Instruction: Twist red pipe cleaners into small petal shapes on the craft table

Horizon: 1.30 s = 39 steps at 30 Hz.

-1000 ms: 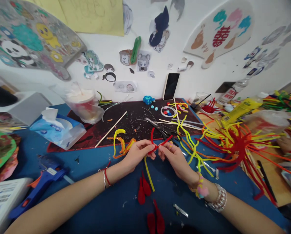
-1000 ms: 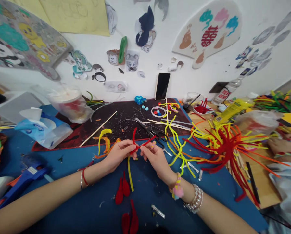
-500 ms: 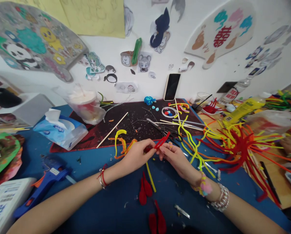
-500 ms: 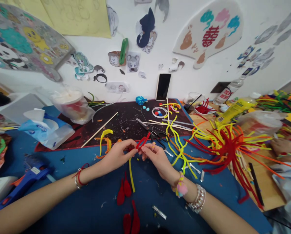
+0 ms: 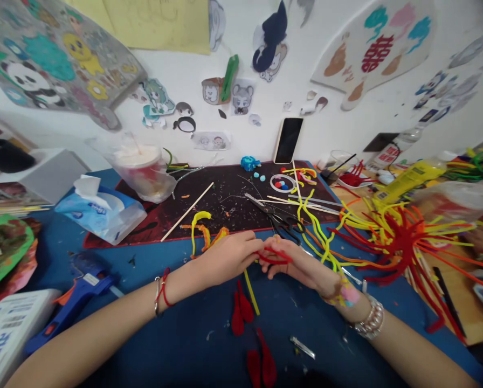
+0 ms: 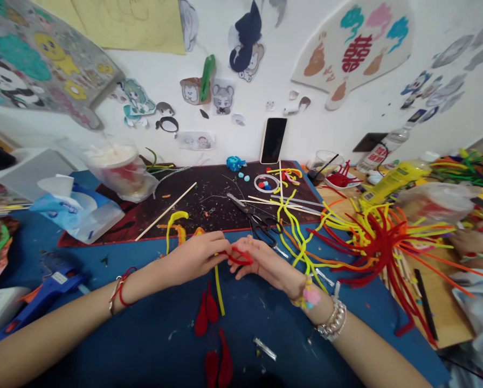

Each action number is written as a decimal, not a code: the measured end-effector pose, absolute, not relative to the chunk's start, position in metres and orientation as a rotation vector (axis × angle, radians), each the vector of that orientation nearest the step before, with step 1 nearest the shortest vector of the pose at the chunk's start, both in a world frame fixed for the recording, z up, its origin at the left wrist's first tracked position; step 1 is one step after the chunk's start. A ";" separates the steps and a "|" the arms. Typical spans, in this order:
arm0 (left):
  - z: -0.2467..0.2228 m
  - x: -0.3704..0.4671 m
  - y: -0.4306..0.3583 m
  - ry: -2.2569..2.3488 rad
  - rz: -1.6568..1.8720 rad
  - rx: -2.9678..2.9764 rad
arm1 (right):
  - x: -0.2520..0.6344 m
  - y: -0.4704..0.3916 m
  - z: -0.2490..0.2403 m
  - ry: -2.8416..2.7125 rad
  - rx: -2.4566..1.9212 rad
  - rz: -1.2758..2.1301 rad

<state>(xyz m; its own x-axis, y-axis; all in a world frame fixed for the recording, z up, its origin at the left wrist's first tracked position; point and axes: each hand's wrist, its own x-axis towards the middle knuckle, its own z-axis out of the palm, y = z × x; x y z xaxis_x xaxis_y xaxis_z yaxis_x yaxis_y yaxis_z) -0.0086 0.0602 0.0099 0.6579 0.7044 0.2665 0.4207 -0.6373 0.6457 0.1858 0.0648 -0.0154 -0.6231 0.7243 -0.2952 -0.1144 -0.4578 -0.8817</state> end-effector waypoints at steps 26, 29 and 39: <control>-0.013 -0.007 0.067 1.031 0.796 2.072 | 0.186 0.068 -0.018 -1.825 -0.983 1.384; -0.016 -0.005 0.068 1.052 0.785 1.983 | 0.186 0.067 -0.018 -1.969 -1.030 1.182; -0.014 -0.007 0.065 1.079 0.822 2.234 | 0.189 0.063 -0.032 -2.352 -1.124 0.375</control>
